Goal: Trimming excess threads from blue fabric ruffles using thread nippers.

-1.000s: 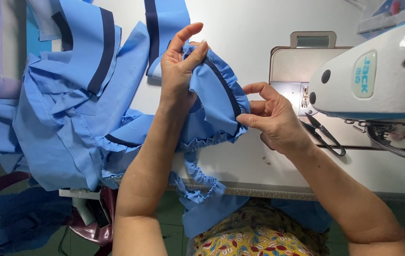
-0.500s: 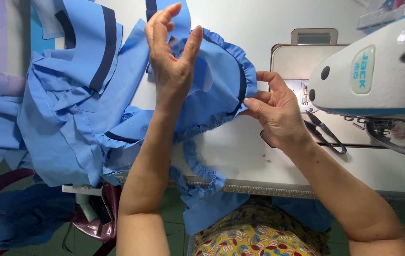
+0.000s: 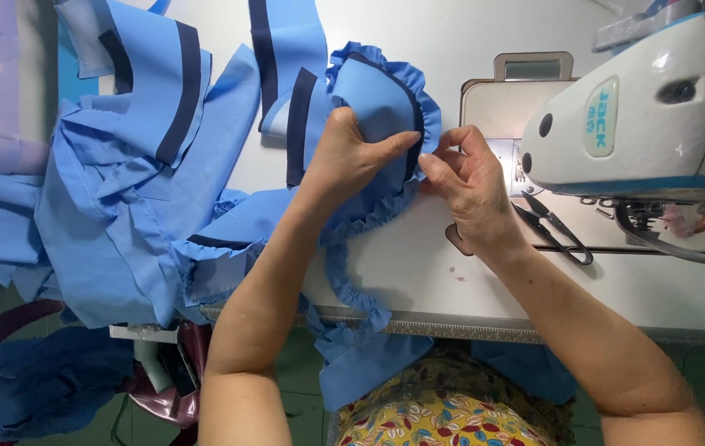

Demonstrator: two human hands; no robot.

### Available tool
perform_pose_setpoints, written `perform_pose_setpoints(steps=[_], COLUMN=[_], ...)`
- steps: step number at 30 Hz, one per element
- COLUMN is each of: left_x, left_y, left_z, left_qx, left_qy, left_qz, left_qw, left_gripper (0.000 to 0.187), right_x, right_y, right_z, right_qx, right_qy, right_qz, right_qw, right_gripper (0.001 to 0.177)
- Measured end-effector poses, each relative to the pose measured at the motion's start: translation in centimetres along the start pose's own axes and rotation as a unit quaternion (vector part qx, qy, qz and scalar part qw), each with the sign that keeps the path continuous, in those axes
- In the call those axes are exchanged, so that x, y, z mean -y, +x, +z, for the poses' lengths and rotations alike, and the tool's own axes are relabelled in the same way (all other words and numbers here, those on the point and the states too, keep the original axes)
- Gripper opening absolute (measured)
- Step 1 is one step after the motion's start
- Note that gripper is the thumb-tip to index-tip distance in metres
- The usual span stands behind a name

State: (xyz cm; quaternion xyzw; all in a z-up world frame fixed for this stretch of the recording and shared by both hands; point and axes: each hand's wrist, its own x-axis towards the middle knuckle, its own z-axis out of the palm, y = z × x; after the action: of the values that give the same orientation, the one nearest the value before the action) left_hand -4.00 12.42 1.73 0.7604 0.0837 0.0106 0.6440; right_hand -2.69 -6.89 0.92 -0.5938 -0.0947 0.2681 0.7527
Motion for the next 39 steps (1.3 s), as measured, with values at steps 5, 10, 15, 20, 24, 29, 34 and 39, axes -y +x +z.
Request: perform_pose_setpoints(steps=[5,10,15,20,24,29,34,39], left_x=[0.1,0.4,0.5,1.6,1.1,3.6,1.9,-3.0], left_y=[0.7,0.9,0.7,0.7,0.6,1.5,0.9,-0.9], left_z=[0.0,0.2,-0.2,-0.5,-0.5,0.6,0.8,0.2], left_qx=[-0.002,-0.014,0.002,0.019,0.019,0.037,-0.052,-0.068], left_qy=[-0.093,-0.273,-0.268,-0.260,-0.237,-0.171,-0.118,-0.006], left_qz=[0.007,-0.082,-0.095,-0.107,-0.061,0.002,0.078,0.118], left_qw=[0.996,0.958,0.959,0.959,0.969,0.985,0.989,0.991], left_gripper=[0.033,0.033,0.035,0.039,0.030,0.020,0.027,0.035], right_x=[-0.5,-0.3,-0.1,0.5,0.7,1.5,-2.6,1.5], right_y=[0.3,0.5,0.5,0.4,0.5,-0.3,0.8,0.1], right_z=[-0.3,-0.1,-0.3,-0.2,-0.2,1.1,-1.7,1.0], right_qx=[-0.042,-0.078,-0.063,-0.054,-0.047,-0.023,0.016,0.003], right_qy=[-0.080,0.039,0.048,0.053,0.109,0.028,-0.146,0.008], right_qz=[-0.032,-0.035,-0.033,-0.026,0.028,-0.001,-0.043,0.038], right_qw=[0.995,0.996,0.996,0.997,0.992,0.999,0.988,0.999], right_gripper=[0.015,0.012,0.012,0.010,0.033,0.051,0.042,0.032])
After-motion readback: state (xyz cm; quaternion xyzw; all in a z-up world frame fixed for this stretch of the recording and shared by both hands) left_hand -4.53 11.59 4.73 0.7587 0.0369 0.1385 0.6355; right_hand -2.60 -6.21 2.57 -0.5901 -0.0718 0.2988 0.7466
